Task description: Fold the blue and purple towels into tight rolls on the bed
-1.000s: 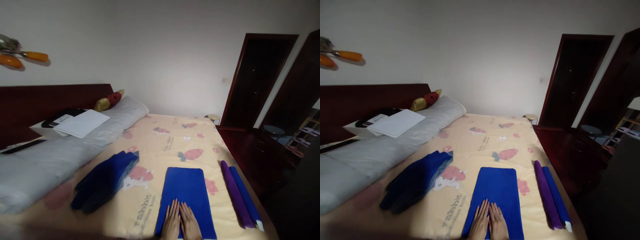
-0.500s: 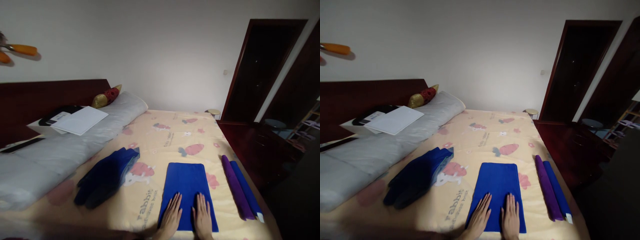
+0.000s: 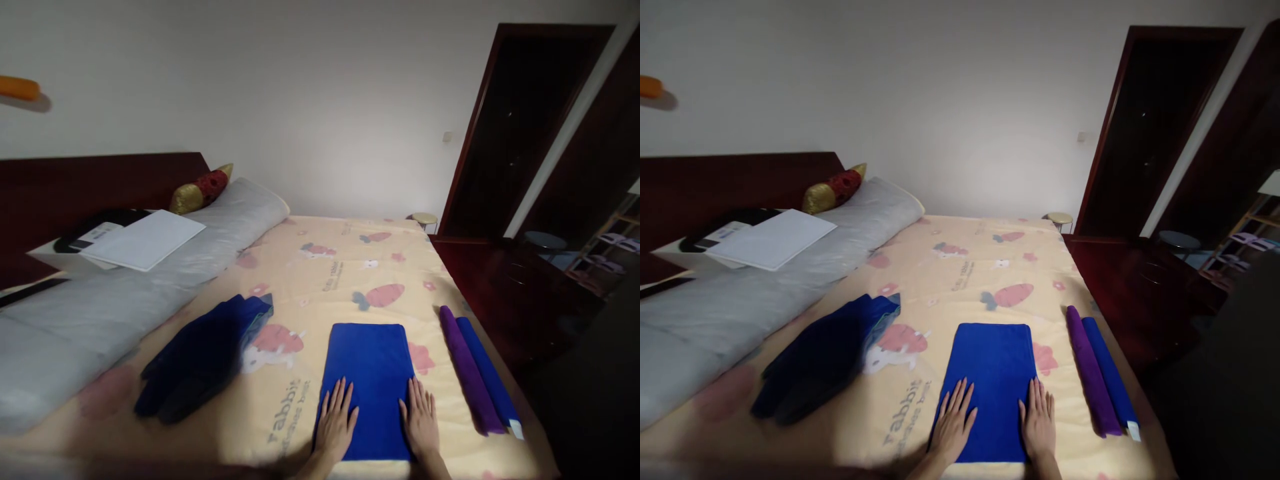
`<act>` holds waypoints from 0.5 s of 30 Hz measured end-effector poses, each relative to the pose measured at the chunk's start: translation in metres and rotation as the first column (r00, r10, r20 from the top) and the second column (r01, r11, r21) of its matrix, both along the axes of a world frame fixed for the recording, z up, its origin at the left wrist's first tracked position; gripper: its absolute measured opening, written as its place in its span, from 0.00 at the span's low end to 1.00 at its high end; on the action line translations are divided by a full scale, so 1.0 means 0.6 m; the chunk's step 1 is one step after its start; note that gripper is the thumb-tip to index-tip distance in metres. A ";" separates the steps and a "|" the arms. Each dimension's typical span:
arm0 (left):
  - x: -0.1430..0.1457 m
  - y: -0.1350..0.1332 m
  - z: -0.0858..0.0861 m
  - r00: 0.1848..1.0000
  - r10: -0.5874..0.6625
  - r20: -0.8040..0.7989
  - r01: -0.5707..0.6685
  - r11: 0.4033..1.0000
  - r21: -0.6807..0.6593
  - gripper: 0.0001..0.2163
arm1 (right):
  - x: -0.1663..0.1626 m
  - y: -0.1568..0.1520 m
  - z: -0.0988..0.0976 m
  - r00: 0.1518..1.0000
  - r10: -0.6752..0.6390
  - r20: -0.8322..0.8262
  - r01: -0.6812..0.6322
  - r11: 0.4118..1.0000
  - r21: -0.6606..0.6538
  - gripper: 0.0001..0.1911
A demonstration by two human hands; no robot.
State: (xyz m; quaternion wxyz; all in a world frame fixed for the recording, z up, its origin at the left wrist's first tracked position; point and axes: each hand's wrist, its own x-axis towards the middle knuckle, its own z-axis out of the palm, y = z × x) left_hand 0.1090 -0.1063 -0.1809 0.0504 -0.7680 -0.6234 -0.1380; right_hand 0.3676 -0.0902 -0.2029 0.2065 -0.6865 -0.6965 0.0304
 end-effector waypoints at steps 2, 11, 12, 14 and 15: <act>0.010 0.007 0.002 0.999 0.018 0.033 -0.019 1.000 0.022 0.26 | -0.025 -0.008 0.010 0.999 0.044 -0.014 -0.043 0.999 0.025 0.36; 0.018 0.019 -0.001 0.989 -0.144 0.030 0.144 0.990 0.013 0.31 | -0.123 0.005 0.053 0.849 0.523 -0.072 -0.527 0.848 -0.055 0.27; 0.005 0.017 0.004 0.991 -0.131 0.007 0.131 0.991 0.009 0.30 | -0.103 0.006 0.049 0.875 0.480 -0.062 -0.483 0.874 -0.052 0.28; -0.020 0.012 0.016 0.993 -0.110 -0.039 0.111 0.994 0.005 0.29 | -0.058 0.007 0.036 0.926 0.375 -0.042 -0.376 0.926 -0.040 0.30; -0.028 0.010 0.022 0.993 -0.104 -0.057 0.105 0.995 0.006 0.28 | -0.037 0.005 0.030 0.943 0.330 -0.034 -0.331 0.943 -0.034 0.30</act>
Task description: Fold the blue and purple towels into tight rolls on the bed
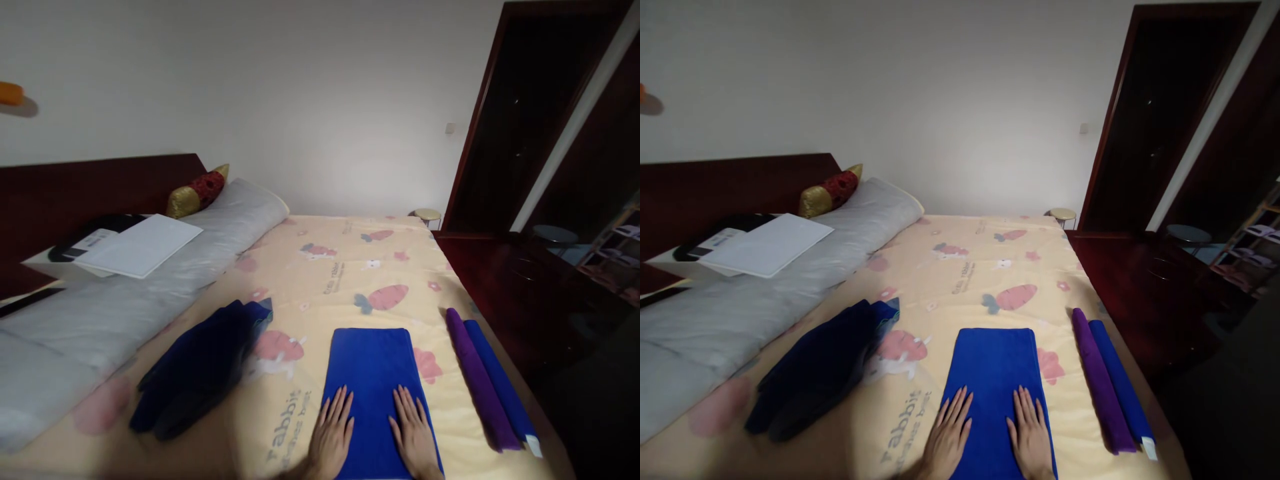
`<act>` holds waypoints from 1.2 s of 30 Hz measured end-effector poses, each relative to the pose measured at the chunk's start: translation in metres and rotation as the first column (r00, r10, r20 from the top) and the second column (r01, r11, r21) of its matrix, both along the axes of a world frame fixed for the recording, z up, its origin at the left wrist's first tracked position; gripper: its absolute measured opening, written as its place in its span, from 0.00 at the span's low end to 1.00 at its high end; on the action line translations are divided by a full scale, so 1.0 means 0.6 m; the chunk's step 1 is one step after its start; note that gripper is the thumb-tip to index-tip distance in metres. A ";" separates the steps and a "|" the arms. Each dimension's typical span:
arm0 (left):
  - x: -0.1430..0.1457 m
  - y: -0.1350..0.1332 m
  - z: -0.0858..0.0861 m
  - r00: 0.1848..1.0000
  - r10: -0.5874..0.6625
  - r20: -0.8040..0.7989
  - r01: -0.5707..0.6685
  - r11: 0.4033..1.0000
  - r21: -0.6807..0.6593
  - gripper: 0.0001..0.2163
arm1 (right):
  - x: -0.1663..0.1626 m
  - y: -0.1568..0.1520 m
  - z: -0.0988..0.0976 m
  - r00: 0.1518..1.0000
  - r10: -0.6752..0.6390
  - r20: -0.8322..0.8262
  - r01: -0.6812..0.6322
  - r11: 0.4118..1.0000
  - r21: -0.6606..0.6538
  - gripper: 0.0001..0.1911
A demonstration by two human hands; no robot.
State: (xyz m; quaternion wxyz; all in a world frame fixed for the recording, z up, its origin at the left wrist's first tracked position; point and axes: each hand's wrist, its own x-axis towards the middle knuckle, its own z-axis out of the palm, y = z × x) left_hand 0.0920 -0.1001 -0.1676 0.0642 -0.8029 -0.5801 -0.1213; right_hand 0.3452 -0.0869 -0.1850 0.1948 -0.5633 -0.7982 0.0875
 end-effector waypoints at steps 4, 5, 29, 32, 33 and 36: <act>0.018 -0.008 -0.001 0.999 0.043 -0.018 -0.042 0.999 0.035 0.30 | 0.013 -0.011 -0.020 0.992 -0.127 -0.011 0.127 0.991 0.037 0.31; 0.034 -0.010 -0.008 0.998 0.054 -0.011 -0.054 0.997 0.047 0.31 | -0.003 -0.015 -0.023 0.990 -0.137 -0.019 0.138 0.990 0.042 0.30; 0.069 0.016 -0.021 0.998 -0.058 -0.024 0.058 0.998 0.013 0.29 | -0.096 0.035 0.043 0.967 0.255 0.005 -0.253 0.962 -0.104 0.27; 0.042 0.018 -0.016 0.986 -0.162 -0.042 0.162 0.987 0.011 0.29 | -0.068 0.069 0.035 0.979 0.201 0.029 -0.196 0.973 -0.124 0.26; 0.031 0.017 -0.016 0.989 -0.144 -0.039 0.145 0.989 0.023 0.29 | -0.051 0.077 0.025 0.993 0.112 0.047 -0.106 0.988 -0.112 0.27; 0.009 0.014 -0.025 1.000 0.026 -0.007 -0.025 0.995 0.094 0.31 | 0.001 0.090 -0.012 0.972 -0.212 0.097 0.217 0.976 -0.037 0.33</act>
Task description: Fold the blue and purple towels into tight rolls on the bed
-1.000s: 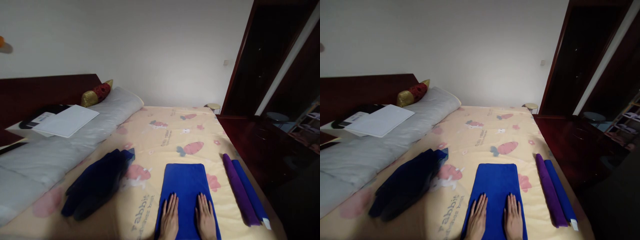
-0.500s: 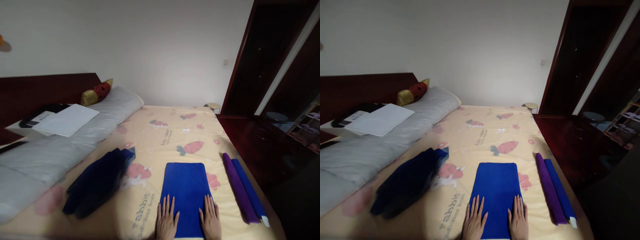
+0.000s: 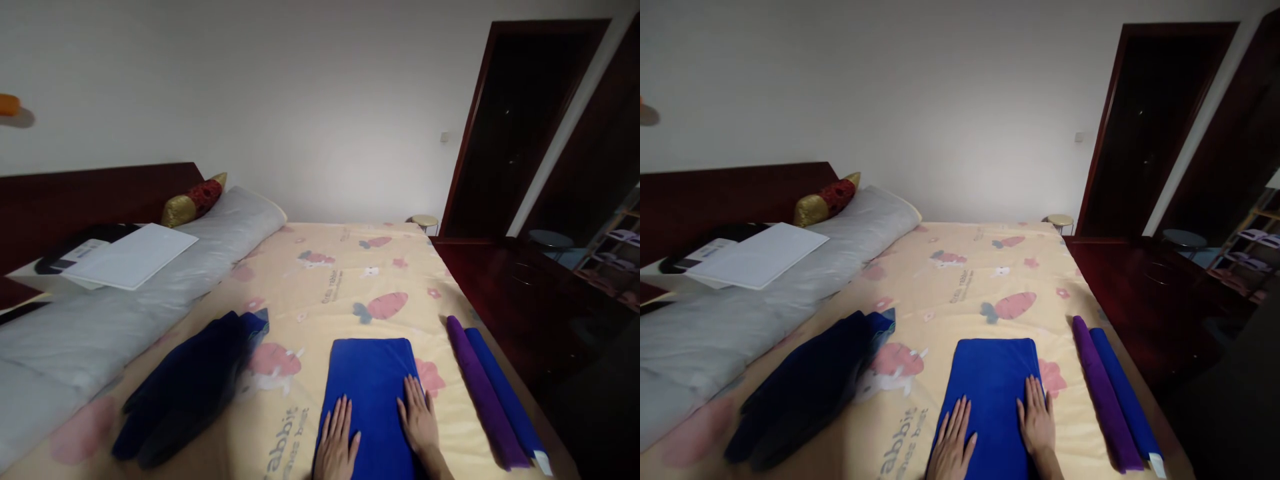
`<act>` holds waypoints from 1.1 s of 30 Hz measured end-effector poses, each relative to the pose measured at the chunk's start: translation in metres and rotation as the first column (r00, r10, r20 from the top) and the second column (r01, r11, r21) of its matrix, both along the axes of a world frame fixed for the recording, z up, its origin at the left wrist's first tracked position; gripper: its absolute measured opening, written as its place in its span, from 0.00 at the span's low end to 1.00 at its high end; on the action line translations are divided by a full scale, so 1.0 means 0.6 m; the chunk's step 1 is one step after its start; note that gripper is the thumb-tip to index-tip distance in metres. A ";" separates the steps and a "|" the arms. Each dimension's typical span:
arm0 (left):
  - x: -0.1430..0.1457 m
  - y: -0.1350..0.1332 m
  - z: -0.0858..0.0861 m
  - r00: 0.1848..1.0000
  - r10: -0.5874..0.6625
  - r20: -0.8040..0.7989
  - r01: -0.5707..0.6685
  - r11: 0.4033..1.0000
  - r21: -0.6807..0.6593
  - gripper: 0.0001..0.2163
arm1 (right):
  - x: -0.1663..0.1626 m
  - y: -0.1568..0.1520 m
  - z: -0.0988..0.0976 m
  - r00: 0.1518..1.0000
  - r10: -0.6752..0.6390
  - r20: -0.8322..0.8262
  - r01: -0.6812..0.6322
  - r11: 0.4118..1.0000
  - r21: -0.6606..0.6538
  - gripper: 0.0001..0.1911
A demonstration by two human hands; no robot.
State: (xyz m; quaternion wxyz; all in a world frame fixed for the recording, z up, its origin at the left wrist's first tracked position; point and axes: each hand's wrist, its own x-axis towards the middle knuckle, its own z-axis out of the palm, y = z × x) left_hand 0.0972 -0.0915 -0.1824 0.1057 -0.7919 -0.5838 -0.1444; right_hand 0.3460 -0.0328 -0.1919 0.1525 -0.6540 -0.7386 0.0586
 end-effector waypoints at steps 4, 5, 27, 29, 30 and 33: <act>-0.003 0.008 -0.004 0.999 -0.037 0.038 0.038 0.999 -0.024 0.30 | 0.016 0.000 -0.018 0.992 -0.124 0.015 0.122 0.988 0.092 0.38; 0.000 0.015 -0.001 0.995 -0.085 0.054 0.088 0.995 -0.053 0.29 | 0.006 -0.001 -0.013 0.996 -0.093 0.005 0.092 0.991 0.099 0.37; -0.022 0.178 0.031 0.998 -0.069 -0.006 0.068 0.992 -0.110 0.27 | 0.026 0.138 -0.008 0.999 0.006 0.033 -0.004 0.997 -0.073 0.34; -0.026 0.181 0.039 0.996 -0.092 -0.003 0.091 0.990 -0.112 0.27 | 0.027 0.153 -0.005 0.999 -0.006 0.052 0.009 0.997 -0.071 0.33; -0.029 0.183 0.041 0.995 -0.101 0.001 0.100 0.988 -0.115 0.27 | 0.028 0.161 -0.005 0.998 -0.015 0.065 0.020 0.998 -0.065 0.33; -0.037 0.199 0.037 0.998 -0.060 0.018 0.062 0.991 -0.121 0.26 | 0.031 0.183 -0.008 0.991 -0.086 0.106 0.091 0.995 -0.046 0.34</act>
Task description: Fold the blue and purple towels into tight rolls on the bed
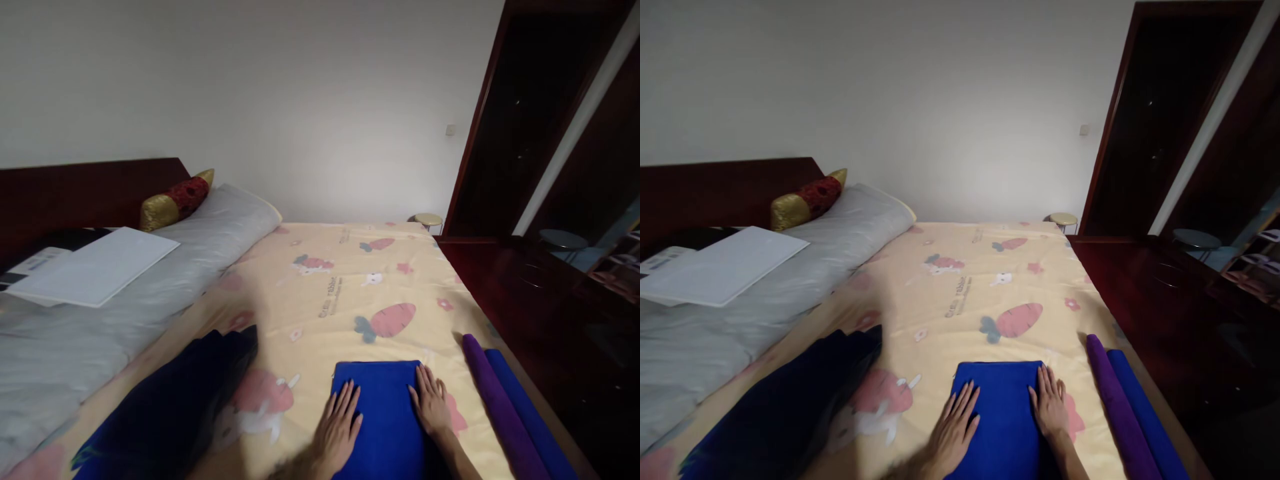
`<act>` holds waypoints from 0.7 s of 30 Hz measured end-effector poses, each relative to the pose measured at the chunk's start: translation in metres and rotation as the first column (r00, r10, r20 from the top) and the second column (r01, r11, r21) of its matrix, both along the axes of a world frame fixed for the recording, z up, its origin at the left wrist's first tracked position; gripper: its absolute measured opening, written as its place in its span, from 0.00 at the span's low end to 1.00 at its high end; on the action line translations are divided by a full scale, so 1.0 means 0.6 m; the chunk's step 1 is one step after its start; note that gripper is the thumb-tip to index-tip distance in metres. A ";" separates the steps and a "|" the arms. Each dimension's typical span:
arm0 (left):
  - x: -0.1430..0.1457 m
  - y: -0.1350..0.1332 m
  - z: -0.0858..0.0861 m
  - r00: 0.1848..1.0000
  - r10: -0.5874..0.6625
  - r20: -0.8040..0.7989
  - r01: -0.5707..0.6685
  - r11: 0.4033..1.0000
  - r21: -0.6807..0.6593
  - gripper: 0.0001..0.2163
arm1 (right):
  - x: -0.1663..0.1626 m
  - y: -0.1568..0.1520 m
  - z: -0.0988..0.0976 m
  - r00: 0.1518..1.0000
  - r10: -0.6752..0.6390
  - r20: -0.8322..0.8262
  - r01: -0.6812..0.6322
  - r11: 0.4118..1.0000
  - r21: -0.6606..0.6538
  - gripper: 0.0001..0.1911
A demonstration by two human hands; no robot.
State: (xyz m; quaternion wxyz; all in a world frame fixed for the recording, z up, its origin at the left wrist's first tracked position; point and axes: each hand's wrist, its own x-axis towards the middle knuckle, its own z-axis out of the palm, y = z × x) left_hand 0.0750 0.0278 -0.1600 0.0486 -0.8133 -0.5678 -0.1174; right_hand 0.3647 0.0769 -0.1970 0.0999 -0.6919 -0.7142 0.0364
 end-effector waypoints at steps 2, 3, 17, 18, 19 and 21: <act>-0.005 0.017 -0.009 0.988 0.150 0.023 -0.150 0.989 -0.002 0.25 | -0.001 0.009 -0.005 0.999 -0.041 0.021 0.041 0.999 0.002 0.35; -0.007 0.025 -0.014 0.971 0.238 0.032 -0.237 0.971 -0.020 0.25 | -0.003 0.011 -0.008 0.998 -0.055 0.029 0.055 0.998 0.004 0.35; -0.006 0.069 -0.014 0.848 0.529 0.019 -0.515 0.833 -0.203 0.23 | 0.017 0.010 -0.026 0.986 -0.167 -0.002 0.167 0.986 0.013 0.32; -0.004 0.071 -0.016 0.830 0.557 0.023 -0.544 0.818 -0.186 0.24 | 0.019 0.013 -0.021 0.984 -0.178 -0.014 0.178 0.984 -0.001 0.32; -0.003 0.073 -0.019 0.816 0.578 0.028 -0.566 0.807 -0.168 0.24 | 0.021 0.017 -0.015 0.985 -0.173 -0.018 0.173 0.985 -0.003 0.30; -0.002 0.075 -0.021 0.814 0.580 0.042 -0.571 0.811 -0.130 0.23 | 0.021 0.026 -0.002 0.994 -0.114 -0.001 0.114 0.993 0.013 0.29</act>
